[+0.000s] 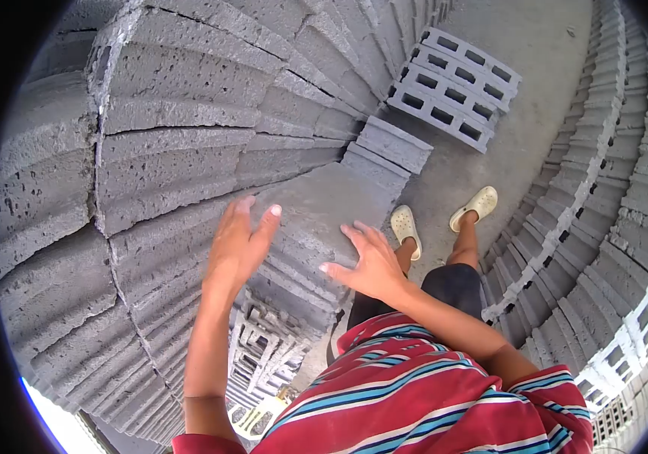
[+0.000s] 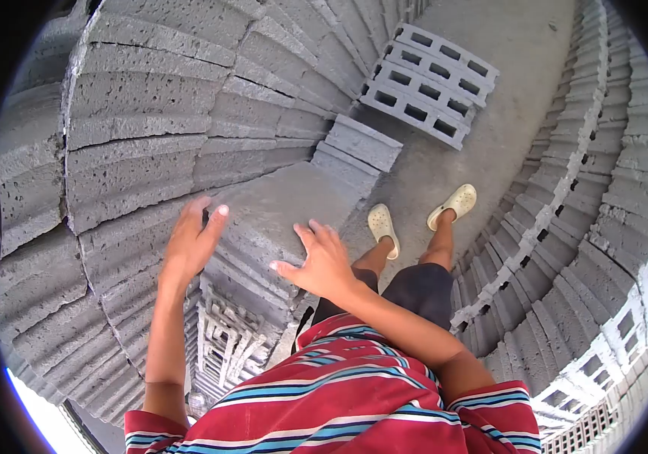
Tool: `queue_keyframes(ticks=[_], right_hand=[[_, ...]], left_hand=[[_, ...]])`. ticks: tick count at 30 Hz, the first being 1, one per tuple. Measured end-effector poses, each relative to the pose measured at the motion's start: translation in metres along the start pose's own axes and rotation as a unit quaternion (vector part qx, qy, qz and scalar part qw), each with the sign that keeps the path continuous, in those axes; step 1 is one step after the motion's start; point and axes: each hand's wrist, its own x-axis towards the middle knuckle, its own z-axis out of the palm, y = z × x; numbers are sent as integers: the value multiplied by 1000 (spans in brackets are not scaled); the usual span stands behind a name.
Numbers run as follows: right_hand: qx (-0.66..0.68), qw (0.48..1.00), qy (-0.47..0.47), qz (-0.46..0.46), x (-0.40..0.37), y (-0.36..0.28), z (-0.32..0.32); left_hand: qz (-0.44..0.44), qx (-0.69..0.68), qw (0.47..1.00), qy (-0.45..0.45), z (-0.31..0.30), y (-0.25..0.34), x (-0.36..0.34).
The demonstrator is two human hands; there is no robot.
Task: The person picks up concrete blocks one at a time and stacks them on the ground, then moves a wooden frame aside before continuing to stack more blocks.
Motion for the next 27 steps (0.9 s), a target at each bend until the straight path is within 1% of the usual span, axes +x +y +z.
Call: queue_keyframes(ticks=[3, 6, 8, 9, 11, 12, 13, 14, 15, 16, 17, 18, 19, 21, 23, 24, 27], right_hand=[[51, 999, -17, -2, 1, 3, -3], [55, 998, -16, 2, 1, 3, -4], [44, 998, -30, 13, 2, 2, -7], [43, 998, -34, 4, 2, 2, -7], [40, 998, -40, -15, 4, 5, -8], [127, 991, -47, 9, 8, 10, -13], [213, 975, -54, 33, 12, 15, -19], [299, 950, -64, 57, 13, 22, -24], [353, 928, -49, 104, 19, 34, -32], [421, 899, -14, 123, 30, 53, -31], [426, 894, 20, 138, 41, 73, -36], [401, 894, 62, 192, 54, 105, -32], [436, 859, 81, 257, 68, 131, -33], [395, 843, 102, 350, 95, 195, -21], [350, 860, 109, 355, 120, 251, 4], [329, 867, 118, 354, 134, 267, 5], [226, 870, 134, 418, 154, 279, 16]], left_hand=[[56, -73, 993, 68, 23, -21, -2], [29, -56, 994, 92, 33, -25, -11], [-8, -66, 994, 83, 34, -28, -13], [-28, -71, 994, 77, 35, -29, -16], [-25, -37, 998, 52, 28, -25, -23], [-19, -19, 999, 42, 20, -19, -25], [29, 38, 996, 80, 13, -9, -34], [61, 22, 995, 73, 1, 6, -37], [90, 4, 994, 69, -11, 21, -38], [119, -12, 991, 68, -14, 33, -36], [150, -29, 987, 40, -12, 44, -26], [179, -47, 983, 11, -9, 59, -11], [208, -64, 976, -17, -6, 76, 6], [200, -89, 973, -77, 26, 105, 56], [141, -86, 966, -201, 60, 132, 113], [111, -77, 966, -219, 84, 137, 142], [41, -83, 963, -253, 166, 135, 218]])
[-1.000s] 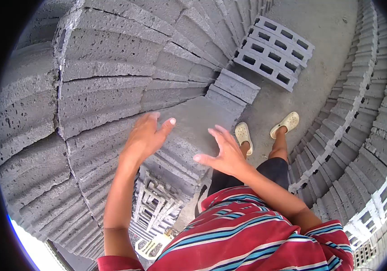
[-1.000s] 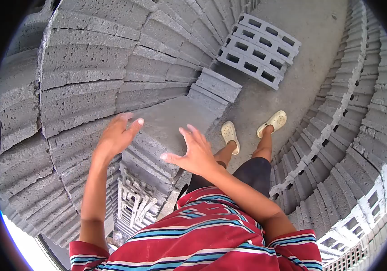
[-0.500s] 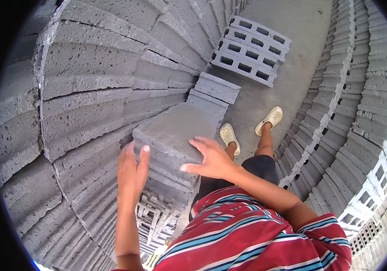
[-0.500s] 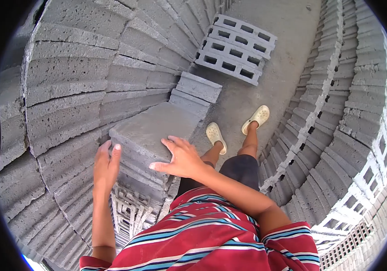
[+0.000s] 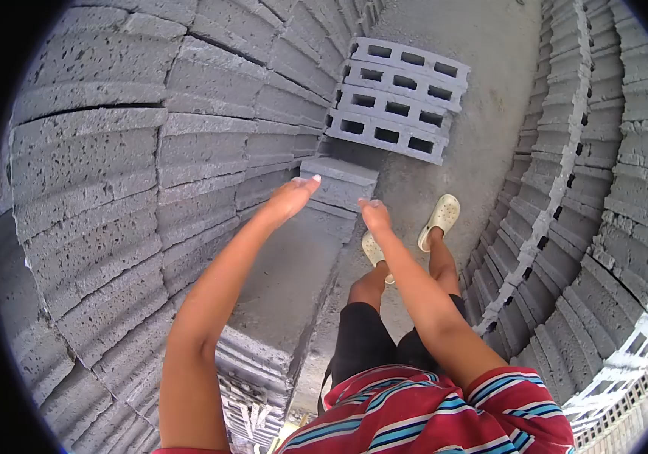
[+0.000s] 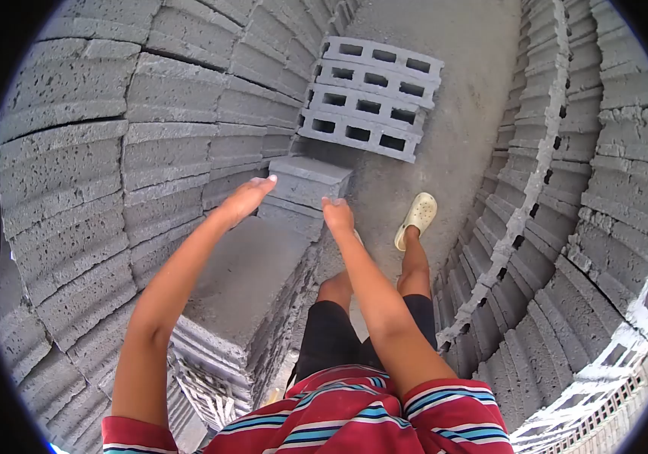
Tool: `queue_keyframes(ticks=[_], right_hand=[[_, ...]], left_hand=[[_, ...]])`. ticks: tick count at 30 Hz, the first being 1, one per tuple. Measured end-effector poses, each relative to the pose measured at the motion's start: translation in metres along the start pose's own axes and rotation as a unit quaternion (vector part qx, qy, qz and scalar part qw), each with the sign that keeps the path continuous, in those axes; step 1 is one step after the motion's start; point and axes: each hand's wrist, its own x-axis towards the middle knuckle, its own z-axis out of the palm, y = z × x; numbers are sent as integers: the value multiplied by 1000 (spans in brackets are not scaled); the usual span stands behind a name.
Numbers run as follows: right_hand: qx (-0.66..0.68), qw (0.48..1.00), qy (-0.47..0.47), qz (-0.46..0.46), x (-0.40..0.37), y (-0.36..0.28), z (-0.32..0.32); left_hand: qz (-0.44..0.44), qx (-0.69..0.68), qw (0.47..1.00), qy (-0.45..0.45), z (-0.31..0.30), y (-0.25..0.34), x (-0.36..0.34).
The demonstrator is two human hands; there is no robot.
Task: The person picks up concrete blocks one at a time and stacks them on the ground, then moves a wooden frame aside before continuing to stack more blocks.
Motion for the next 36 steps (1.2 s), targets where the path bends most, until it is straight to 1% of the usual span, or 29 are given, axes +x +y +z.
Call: queue_keyframes(ticks=[2, 3, 6, 9, 10, 13, 14, 16, 17, 21, 22, 23, 25, 26, 28, 29, 30, 31, 32, 33, 35, 36], right_hand=[[-7, 999, 35, -6, -1, 3, 13], [-15, 998, 53, -7, -4, 7, 19], [51, 997, 43, -43, -8, 25, 33], [96, 995, -9, -22, -22, 33, 19], [131, 991, 12, -33, -19, 43, 21], [186, 982, 19, -28, -18, 48, 2], [180, 983, 22, -36, -16, 47, -6], [171, 984, 28, -50, -13, 51, -23], [187, 981, 24, -48, -8, 53, -32], [245, 969, 13, -32, 12, 80, -66], [258, 966, 15, -28, 16, 86, -75], [251, 967, 25, -23, 18, 93, -82], [239, 970, 51, -11, 19, 93, -96], [247, 967, 51, -24, 16, 94, -99], [250, 965, 48, -57, 11, 84, -103], [226, 970, 50, -71, 10, 81, -99], [203, 974, 52, -88, 11, 75, -92], [181, 976, 54, -106, 12, 74, -85], [149, 984, 17, -94, 14, 72, -79], [84, 991, 45, -95, 8, 62, -76], [-48, 990, 99, -92, -11, 39, -74], [-65, 994, 65, -66, -11, 35, -73]], left_hand=[[-41, -43, 996, 66, 33, -45, 81], [-62, -69, 991, 98, 44, -62, 110], [-108, -124, 961, 223, 59, -82, 153], [-137, -133, 960, 205, 50, -78, 163], [-143, -121, 961, 203, 48, -89, 179], [-130, -63, 949, 281, 75, -95, 189], [-161, -132, 934, 289, 79, -95, 195], [-177, -104, 937, 282, 78, -82, 191], [-186, -91, 938, 278, 78, -74, 189], [-122, -202, 951, 200, 67, -97, 210], [-100, -208, 956, 180, 64, -100, 214], [-104, -199, 958, 178, 67, -103, 216], [-109, -177, 963, 171, 66, -88, 207], [-99, -169, 972, 129, 66, -95, 215], [-123, -180, 975, 43, 74, -63, 194], [-134, -188, 973, 3, 76, -51, 185], [-126, -165, 978, -12, 84, -56, 194], [-127, -154, 980, -11, 89, -45, 185], [-126, -143, 982, -8, 101, -30, 178], [-125, -132, 983, -6, 113, -15, 171], [-117, -152, 981, 14, 134, 3, 164], [-116, -161, 980, 20, 146, 9, 162]])
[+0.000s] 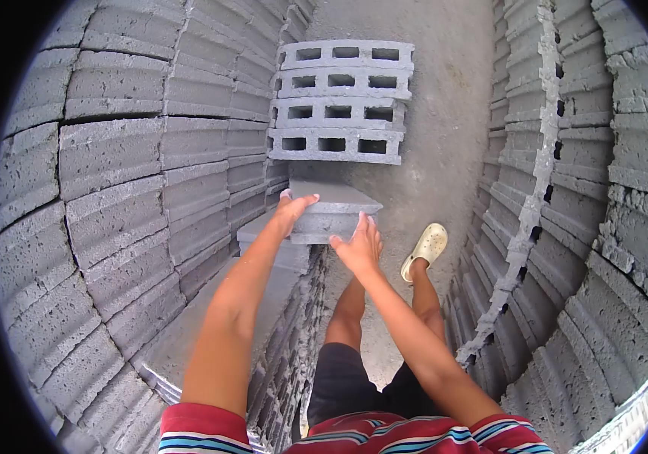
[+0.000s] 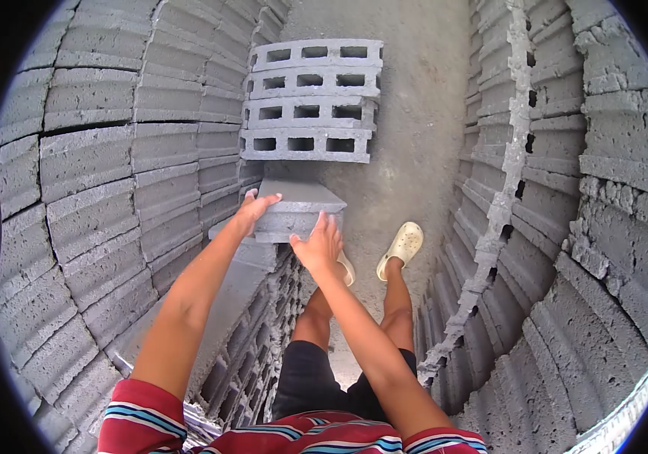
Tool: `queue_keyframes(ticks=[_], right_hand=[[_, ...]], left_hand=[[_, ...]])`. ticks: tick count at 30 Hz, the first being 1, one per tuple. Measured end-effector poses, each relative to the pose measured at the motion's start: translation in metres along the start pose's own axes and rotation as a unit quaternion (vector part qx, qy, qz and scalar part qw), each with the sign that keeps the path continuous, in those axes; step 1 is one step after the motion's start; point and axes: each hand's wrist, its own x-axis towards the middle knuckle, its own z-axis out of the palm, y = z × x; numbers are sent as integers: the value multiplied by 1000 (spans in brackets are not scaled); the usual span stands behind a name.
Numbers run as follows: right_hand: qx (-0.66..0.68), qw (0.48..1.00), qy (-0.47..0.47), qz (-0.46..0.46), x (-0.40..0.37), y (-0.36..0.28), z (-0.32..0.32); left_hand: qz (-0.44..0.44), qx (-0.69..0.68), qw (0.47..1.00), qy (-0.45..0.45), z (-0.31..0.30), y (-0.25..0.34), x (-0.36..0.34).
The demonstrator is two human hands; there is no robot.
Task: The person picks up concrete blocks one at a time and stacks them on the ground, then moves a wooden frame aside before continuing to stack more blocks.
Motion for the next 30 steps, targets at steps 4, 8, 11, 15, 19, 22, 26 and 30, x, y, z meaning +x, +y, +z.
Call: queue_keyframes(ticks=[4, 8, 11, 15, 19, 22, 26, 30], right_hand=[[-19, 999, -6, 43, -2, -5, 19], [-46, 996, 23, 76, 10, 1, 23], [-90, 990, 58, 90, 23, 16, 20], [-144, 976, 147, 68, 52, 66, 31], [-179, 966, 183, 45, 59, 84, 13], [-147, 975, 164, 22, 66, 103, -4], [-140, 978, 153, 36, 82, 127, -22], [-142, 979, 149, -13, 124, 193, -30]], left_hand=[[-29, -68, 997, 24, 45, 14, -13], [-119, -117, 986, 20, 86, 29, -7], [-152, -221, 960, -80, 110, 18, 21], [-133, -220, 965, 48, 139, 56, -35], [-81, -268, 960, 26, 175, 51, -31], [-75, -278, 957, 24, 202, 52, -27], [-124, -292, 948, 0, 225, 60, -25], [-173, -321, 931, 20, 255, 83, -26]])
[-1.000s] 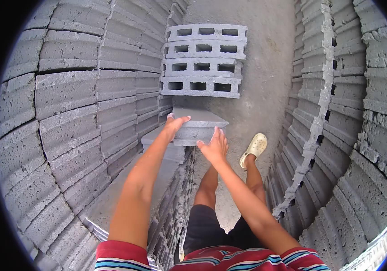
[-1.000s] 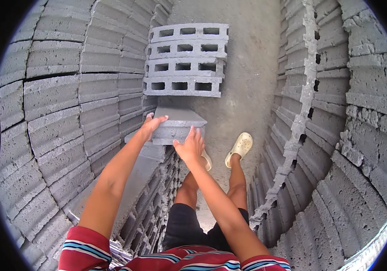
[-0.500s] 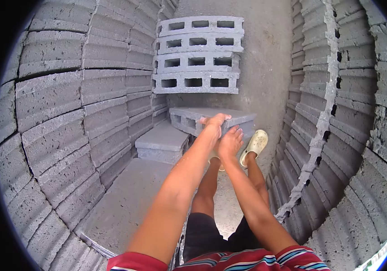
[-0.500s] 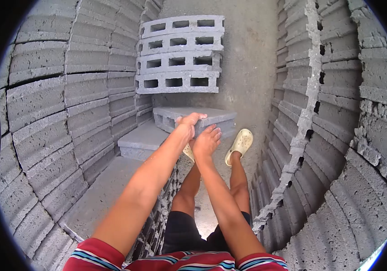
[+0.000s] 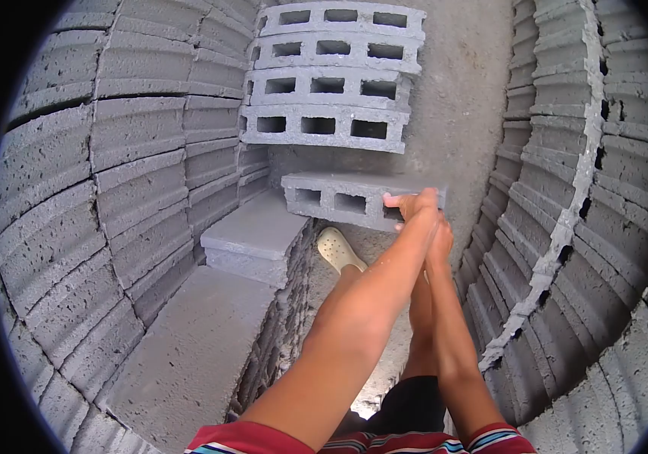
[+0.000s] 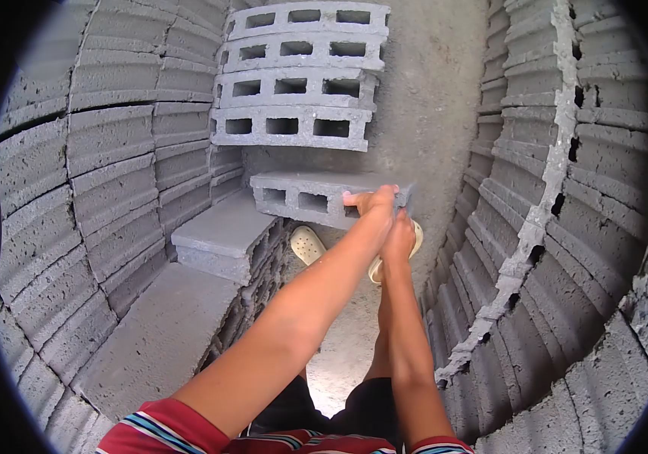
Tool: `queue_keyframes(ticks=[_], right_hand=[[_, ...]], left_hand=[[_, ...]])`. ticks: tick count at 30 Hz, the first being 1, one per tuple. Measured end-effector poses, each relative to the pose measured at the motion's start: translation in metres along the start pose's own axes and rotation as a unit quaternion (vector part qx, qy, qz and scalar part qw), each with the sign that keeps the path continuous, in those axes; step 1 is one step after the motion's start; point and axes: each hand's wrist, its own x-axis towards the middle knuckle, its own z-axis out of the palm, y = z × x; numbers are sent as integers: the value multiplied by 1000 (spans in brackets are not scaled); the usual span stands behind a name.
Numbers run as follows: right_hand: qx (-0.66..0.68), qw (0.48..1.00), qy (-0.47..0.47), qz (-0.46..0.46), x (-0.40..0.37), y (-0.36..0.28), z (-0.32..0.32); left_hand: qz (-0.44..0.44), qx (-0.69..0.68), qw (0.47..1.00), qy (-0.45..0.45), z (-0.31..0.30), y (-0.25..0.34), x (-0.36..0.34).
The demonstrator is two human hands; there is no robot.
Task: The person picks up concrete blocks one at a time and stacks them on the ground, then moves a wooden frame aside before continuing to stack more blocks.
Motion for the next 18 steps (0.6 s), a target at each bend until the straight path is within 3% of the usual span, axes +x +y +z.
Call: queue_keyframes(ticks=[2, 4, 6, 8, 10, 13, 14, 17, 18], right_hand=[[9, 1000, -14, -21, 14, 21, 2], [83, 996, -36, -20, 17, 34, 5], [204, 978, -50, -4, 18, 50, 15], [293, 955, -47, 12, 24, 90, 44], [271, 962, -33, 1, 29, 86, 37], [142, 990, -18, -8, 15, 84, 19], [130, 991, -9, 10, 19, 86, 20], [100, 988, -39, 111, 30, 51, -2], [89, 985, -37, 144, 35, 44, -5]], left_hand=[[-55, -75, 995, -24, 22, -10, 20], [-69, -27, 997, -1, 45, -32, 48], [-37, 144, 987, 65, 66, -52, 67], [0, 164, 983, 80, 67, -60, 56], [33, 181, 980, 77, 68, -64, 44], [8, 195, 981, 20, 60, -63, 44], [59, 159, 986, -5, 51, -64, 42], [216, 353, 898, -151, -24, -45, 63], [230, 377, 892, -98, -51, -34, 61]])
